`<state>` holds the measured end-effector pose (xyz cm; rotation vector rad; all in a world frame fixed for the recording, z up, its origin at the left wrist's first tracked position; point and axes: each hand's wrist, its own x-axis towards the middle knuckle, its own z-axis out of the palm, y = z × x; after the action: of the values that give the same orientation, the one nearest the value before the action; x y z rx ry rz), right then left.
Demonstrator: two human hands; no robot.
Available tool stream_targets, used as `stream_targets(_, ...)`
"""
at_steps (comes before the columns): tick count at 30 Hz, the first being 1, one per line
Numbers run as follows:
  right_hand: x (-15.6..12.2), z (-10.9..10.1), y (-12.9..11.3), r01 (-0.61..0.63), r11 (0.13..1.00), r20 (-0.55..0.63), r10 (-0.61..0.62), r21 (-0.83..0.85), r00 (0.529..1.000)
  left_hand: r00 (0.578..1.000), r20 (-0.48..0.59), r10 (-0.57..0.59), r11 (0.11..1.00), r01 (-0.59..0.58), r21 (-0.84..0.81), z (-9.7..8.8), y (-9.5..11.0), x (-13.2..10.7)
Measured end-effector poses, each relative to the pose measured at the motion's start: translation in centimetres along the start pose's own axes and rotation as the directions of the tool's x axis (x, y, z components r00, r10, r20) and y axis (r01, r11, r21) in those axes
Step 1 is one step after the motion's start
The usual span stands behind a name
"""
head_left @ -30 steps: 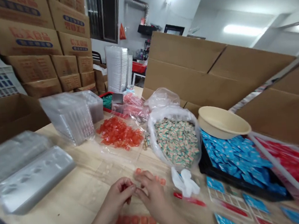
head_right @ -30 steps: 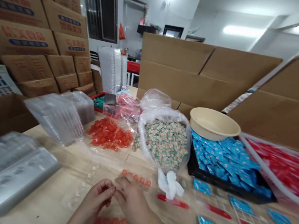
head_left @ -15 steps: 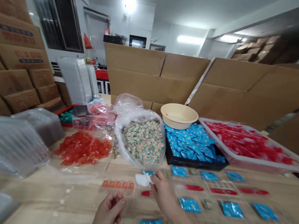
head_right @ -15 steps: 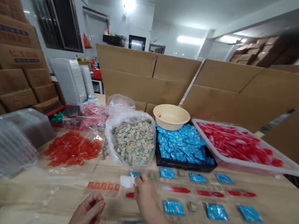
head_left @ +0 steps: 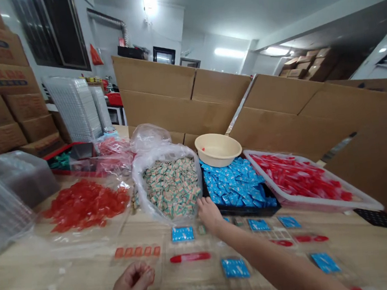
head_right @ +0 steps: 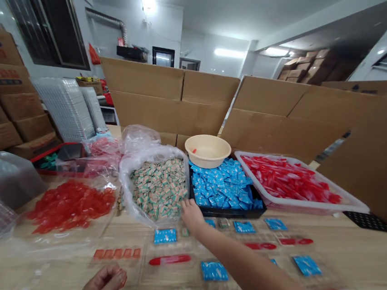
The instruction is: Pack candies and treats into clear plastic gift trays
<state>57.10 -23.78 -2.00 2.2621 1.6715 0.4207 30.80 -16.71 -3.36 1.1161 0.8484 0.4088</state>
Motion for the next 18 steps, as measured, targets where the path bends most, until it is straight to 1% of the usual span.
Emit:
stream_targets(2,0.0,1.1,-0.9,0.047,0.998,0.033,-0.046,-0.03,0.998,0.998,-0.056,0.021,1.0,-0.02,0.013,-0.8,-0.1,0.0)
stream_targets(4,-0.6,1.7,-1.3,0.077,0.996,0.056,-0.074,-0.052,0.996,0.994,-0.104,0.024,1.0,-0.022,0.02,-1.5,-0.1,0.0)
stream_targets(6,-1.1,1.9,-1.1,0.112,0.991,0.062,-0.108,-0.068,0.992,0.993,-0.119,-0.017,1.0,0.018,0.005,-1.9,0.1,-0.1)
stream_targets(8,-1.1,1.7,-0.5,0.138,0.988,0.048,-0.134,-0.074,0.99,0.992,-0.11,-0.054,0.998,0.053,-0.018,-1.7,0.4,-0.2)
stream_targets(10,-0.2,1.4,0.1,0.121,0.989,0.03,-0.118,-0.081,0.992,0.993,-0.107,-0.05,0.998,0.045,-0.052,-1.2,0.9,-0.3)
stream_targets(13,1.6,0.7,0.6,0.025,0.994,0.015,-0.023,-0.102,1.0,0.995,-0.089,-0.04,0.994,0.031,-0.106,-0.9,1.3,-0.6)
stream_targets(16,2.2,0.3,0.1,-0.031,0.992,0.014,0.033,-0.123,0.999,0.996,-0.073,-0.051,0.988,0.04,-0.147,-1.7,1.3,-0.9)
stream_targets(18,1.7,0.4,-0.3,-0.02,0.991,0.032,0.025,-0.135,0.999,0.994,-0.094,-0.062,0.984,0.045,-0.174,-2.4,1.1,-1.1)
